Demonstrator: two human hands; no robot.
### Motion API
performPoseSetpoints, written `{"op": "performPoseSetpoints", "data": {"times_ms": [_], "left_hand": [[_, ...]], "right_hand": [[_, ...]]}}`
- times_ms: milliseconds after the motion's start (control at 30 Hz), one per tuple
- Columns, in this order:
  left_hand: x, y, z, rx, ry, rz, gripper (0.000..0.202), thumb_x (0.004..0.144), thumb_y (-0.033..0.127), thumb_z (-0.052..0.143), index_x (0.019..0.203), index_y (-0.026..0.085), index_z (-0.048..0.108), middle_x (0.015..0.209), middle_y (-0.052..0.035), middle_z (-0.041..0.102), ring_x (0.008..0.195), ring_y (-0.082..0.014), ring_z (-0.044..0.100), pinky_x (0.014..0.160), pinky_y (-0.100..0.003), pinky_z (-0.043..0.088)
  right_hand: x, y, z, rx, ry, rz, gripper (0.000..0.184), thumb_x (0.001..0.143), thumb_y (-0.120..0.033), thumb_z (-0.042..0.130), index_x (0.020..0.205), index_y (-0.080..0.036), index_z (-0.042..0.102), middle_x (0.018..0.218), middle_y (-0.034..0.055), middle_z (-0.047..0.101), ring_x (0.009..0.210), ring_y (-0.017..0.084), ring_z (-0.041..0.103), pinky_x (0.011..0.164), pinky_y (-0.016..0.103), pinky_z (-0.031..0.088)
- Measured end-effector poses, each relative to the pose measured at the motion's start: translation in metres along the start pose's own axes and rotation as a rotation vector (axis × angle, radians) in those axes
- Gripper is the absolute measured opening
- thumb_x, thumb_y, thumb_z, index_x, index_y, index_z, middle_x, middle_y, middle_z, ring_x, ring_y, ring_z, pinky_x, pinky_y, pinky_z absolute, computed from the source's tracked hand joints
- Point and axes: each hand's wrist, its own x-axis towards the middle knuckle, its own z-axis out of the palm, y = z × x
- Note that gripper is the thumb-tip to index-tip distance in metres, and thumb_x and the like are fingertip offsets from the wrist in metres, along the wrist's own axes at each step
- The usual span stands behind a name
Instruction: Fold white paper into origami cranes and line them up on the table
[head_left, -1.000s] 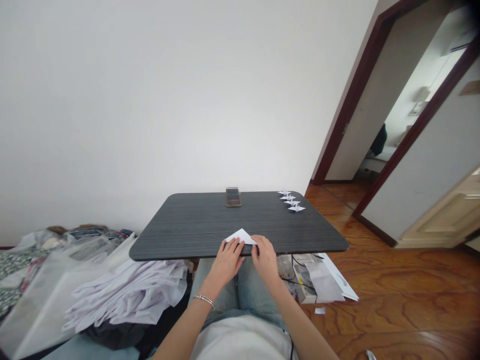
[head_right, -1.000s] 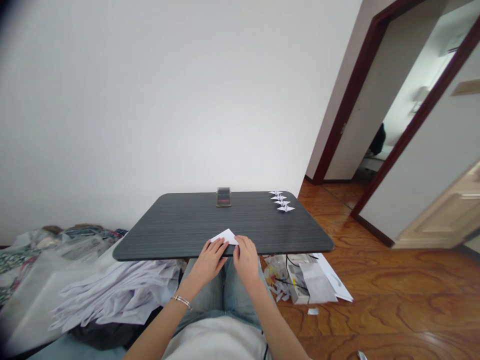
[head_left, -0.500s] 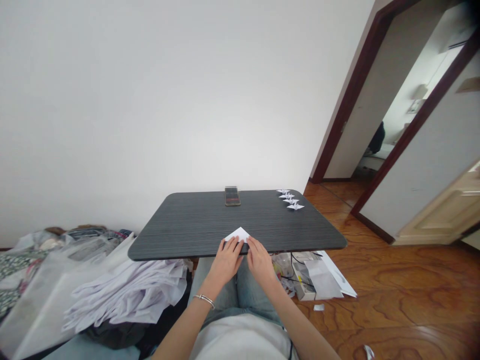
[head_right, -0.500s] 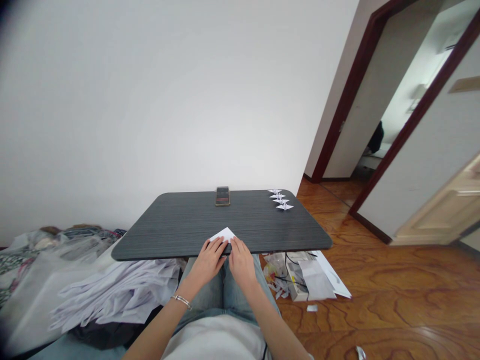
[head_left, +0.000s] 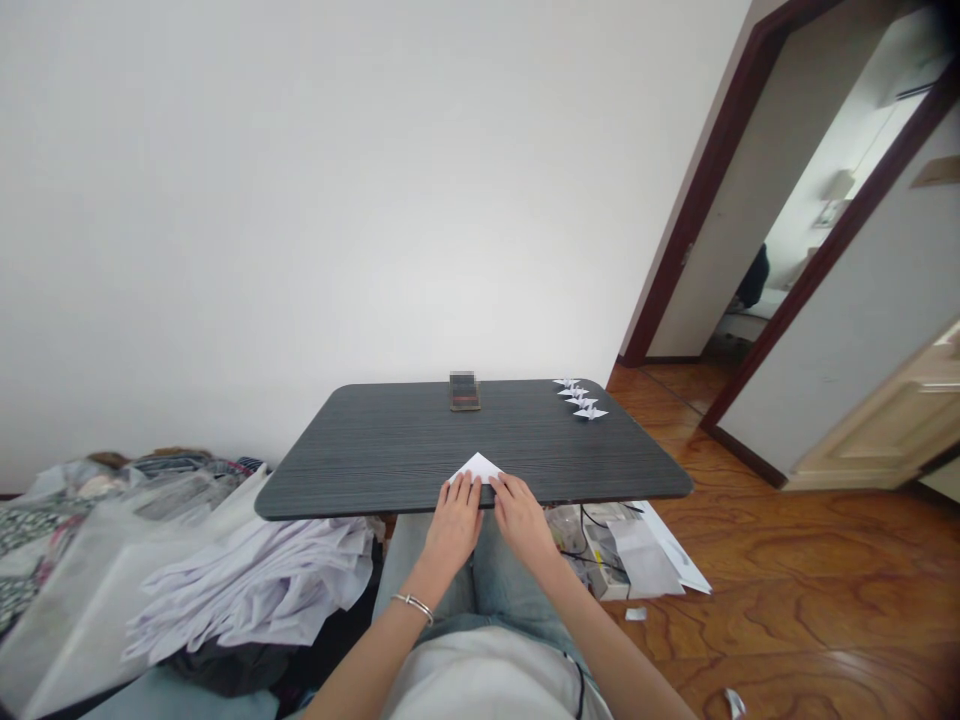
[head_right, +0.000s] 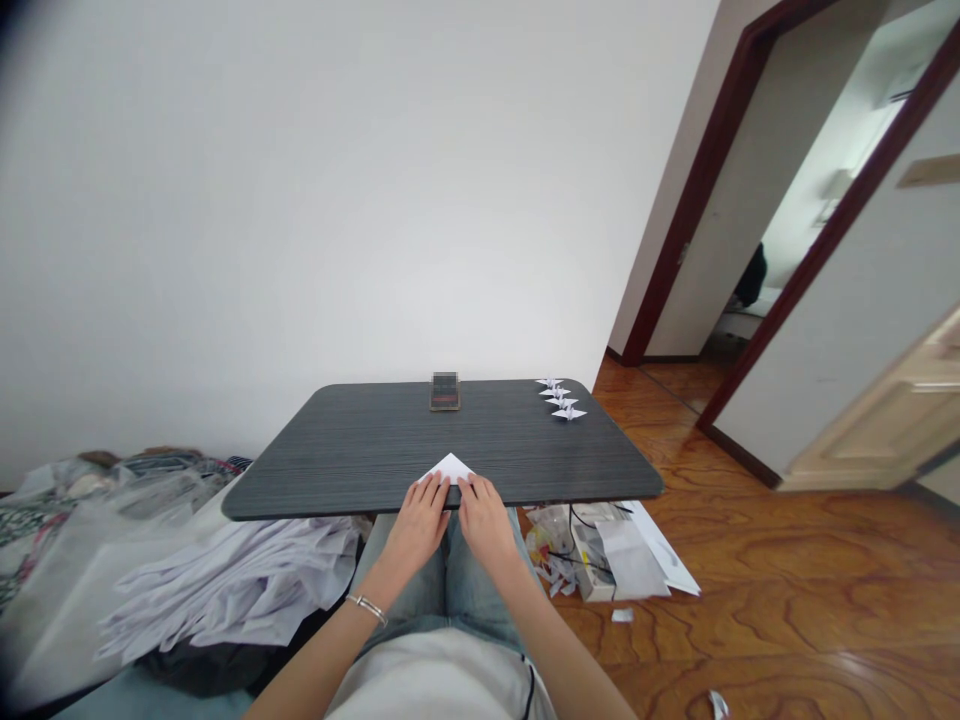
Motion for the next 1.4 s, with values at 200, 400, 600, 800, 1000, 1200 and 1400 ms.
{"op": "performPoseSetpoints", "data": {"times_ms": [200,400,600,800,1000,1200,1400], "left_hand": [[-0.001,-0.004,0.003,-0.027,0.044,-0.022,0.047,0.08,0.014,0.042,0.126,0.002,0.039,0.129,-0.0221,0.047,0.123,-0.0304,0.04,0.099,-0.046,0.036],[-0.004,-0.004,0.002,-0.063,0.11,-0.033,0.047,0.079,0.009,0.041,0.126,0.008,0.037,0.12,-0.0174,0.048,0.119,-0.0297,0.039,0.098,-0.048,0.037],[-0.006,-0.007,0.0,0.014,0.071,0.024,0.042,0.081,0.011,0.043,0.123,0.008,0.041,0.115,-0.0143,0.049,0.114,-0.0272,0.041,0.098,-0.044,0.037],[-0.008,-0.014,0.003,0.033,0.075,0.057,0.042,0.081,0.009,0.041,0.123,0.003,0.041,0.117,-0.0164,0.049,0.114,-0.0266,0.04,0.098,-0.041,0.037],[-0.008,-0.014,0.002,0.009,0.092,0.03,0.04,0.08,0.01,0.042,0.121,0.006,0.043,0.118,-0.0152,0.048,0.113,-0.0264,0.041,0.097,-0.043,0.038],[-0.008,-0.012,-0.003,0.014,0.079,0.034,0.046,0.081,0.01,0.043,0.127,0.012,0.039,0.115,-0.012,0.047,0.111,-0.0254,0.041,0.097,-0.042,0.037],[-0.011,-0.011,-0.004,0.049,0.071,0.004,0.051,0.079,0.007,0.044,0.129,0.014,0.037,0.112,-0.0117,0.048,0.107,-0.0241,0.043,0.092,-0.04,0.04]], "right_hand": [[0.001,-0.004,-0.005,-0.093,-0.043,-0.029,0.035,0.087,-0.012,0.039,0.117,-0.017,0.055,0.111,0.0149,0.056,0.104,0.027,0.051,0.088,0.043,0.045],[0.007,-0.019,-0.01,-0.208,-0.091,0.009,0.033,0.088,-0.018,0.045,0.119,-0.021,0.054,0.109,0.0143,0.056,0.097,0.027,0.05,0.082,0.041,0.045],[0.008,-0.019,-0.011,-0.228,-0.104,0.018,0.029,0.089,-0.022,0.047,0.117,-0.021,0.054,0.11,0.0122,0.056,0.098,0.024,0.051,0.082,0.037,0.045],[0.002,-0.004,-0.004,-0.146,-0.071,0.033,0.03,0.089,-0.022,0.045,0.114,-0.009,0.056,0.111,0.0146,0.059,0.102,0.024,0.052,0.088,0.035,0.045],[0.0,-0.004,-0.003,-0.167,-0.064,0.026,0.031,0.09,-0.023,0.044,0.115,-0.011,0.057,0.114,0.0147,0.057,0.102,0.025,0.052,0.088,0.036,0.045],[0.003,-0.014,-0.008,-0.229,-0.082,-0.01,0.031,0.089,-0.023,0.046,0.118,-0.023,0.055,0.116,0.012,0.055,0.101,0.025,0.051,0.087,0.039,0.045],[-0.001,-0.012,-0.008,-0.196,-0.082,0.025,0.031,0.089,-0.029,0.047,0.118,-0.021,0.056,0.114,0.0118,0.056,0.103,0.025,0.051,0.091,0.039,0.041]]}}
